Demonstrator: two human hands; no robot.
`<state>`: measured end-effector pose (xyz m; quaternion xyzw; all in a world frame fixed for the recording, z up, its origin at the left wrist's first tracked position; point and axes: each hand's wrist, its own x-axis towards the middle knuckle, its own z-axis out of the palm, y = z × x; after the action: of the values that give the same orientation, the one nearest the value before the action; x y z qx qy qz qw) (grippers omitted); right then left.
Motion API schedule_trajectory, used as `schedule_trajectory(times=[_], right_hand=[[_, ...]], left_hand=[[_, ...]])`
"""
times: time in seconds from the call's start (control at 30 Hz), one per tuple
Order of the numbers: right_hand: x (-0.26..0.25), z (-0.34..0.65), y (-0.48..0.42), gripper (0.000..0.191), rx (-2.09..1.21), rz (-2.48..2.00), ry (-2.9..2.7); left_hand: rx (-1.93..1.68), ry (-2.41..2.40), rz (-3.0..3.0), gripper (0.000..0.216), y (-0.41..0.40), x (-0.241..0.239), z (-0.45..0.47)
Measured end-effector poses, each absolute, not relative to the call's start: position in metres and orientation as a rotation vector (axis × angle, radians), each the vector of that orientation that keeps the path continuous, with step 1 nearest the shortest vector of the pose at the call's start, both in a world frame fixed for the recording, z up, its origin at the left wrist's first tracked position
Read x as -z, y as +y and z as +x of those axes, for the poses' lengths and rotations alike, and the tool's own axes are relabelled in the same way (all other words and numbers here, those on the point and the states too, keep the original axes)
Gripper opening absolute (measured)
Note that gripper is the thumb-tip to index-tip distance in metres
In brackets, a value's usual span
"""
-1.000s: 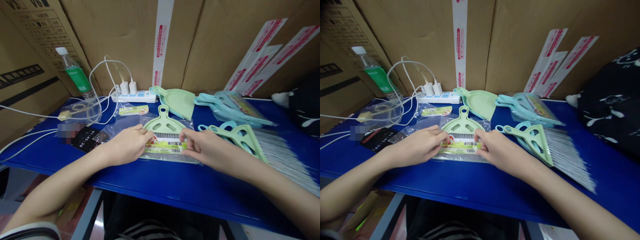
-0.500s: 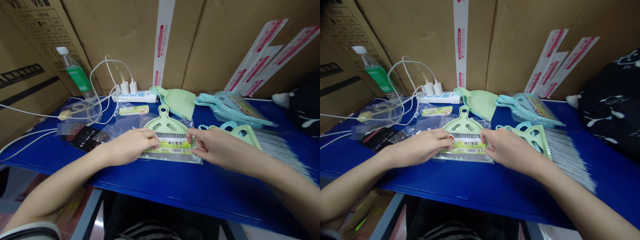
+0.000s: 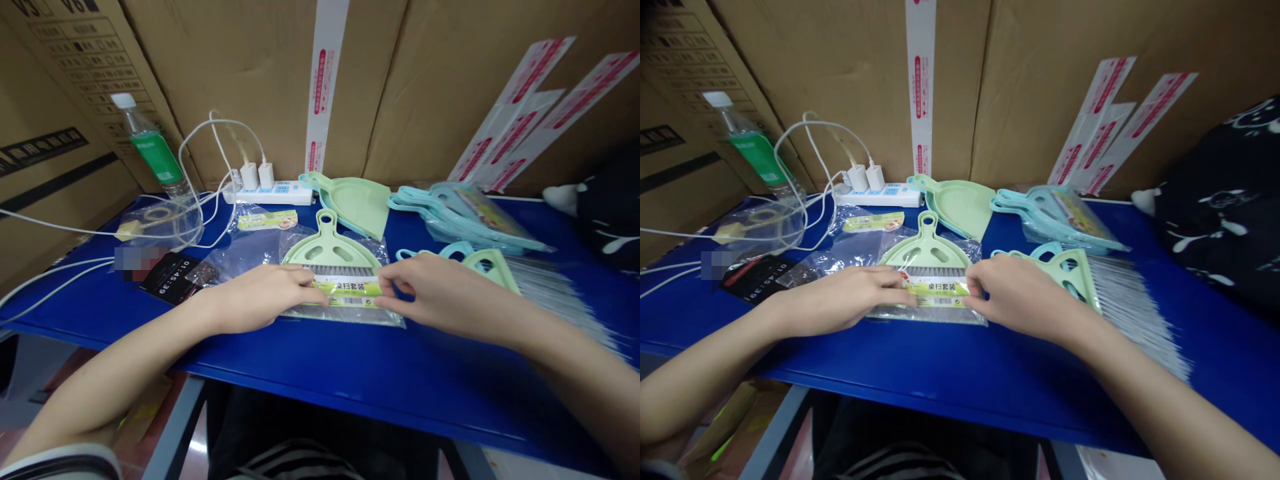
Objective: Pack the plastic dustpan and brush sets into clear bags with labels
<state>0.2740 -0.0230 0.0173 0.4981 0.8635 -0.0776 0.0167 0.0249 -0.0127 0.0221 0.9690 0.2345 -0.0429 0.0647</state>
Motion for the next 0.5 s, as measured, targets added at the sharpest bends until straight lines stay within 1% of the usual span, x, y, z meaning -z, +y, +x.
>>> schedule_trajectory(times=[0.07, 0.13, 0.23, 0.33, 0.5], right_hand=[[-0.0192, 0.2729, -0.0231, 0.033, 0.228, 1.585, 2.629], [-0.0195, 0.2724, -0.0239, 0.035, 0.211, 1.604, 2.617], [-0.0174, 0.2727, -0.0252, 0.029, 0.171, 1.573, 2.675], [-0.0152, 0.2748, -0.0249, 0.021, 0.146, 1.476, 2.739], [-0.0145, 0.2789, -0.0236, 0.018, 0.145, 1.373, 2.759]], left_hand=[[0.118, 0.708, 2.931, 0.056, -0.0128, -0.0219, 0.0248], [0.114, 0.703, 2.944, 0.058, -0.0127, -0.0214, 0.0248], [0.138, 0.709, 2.971, 0.060, -0.0124, -0.0203, 0.0249], [0.146, 0.726, 2.990, 0.057, -0.0126, -0.0194, 0.0248], [0.089, 0.760, 2.992, 0.053, -0.0139, -0.0209, 0.0243]])
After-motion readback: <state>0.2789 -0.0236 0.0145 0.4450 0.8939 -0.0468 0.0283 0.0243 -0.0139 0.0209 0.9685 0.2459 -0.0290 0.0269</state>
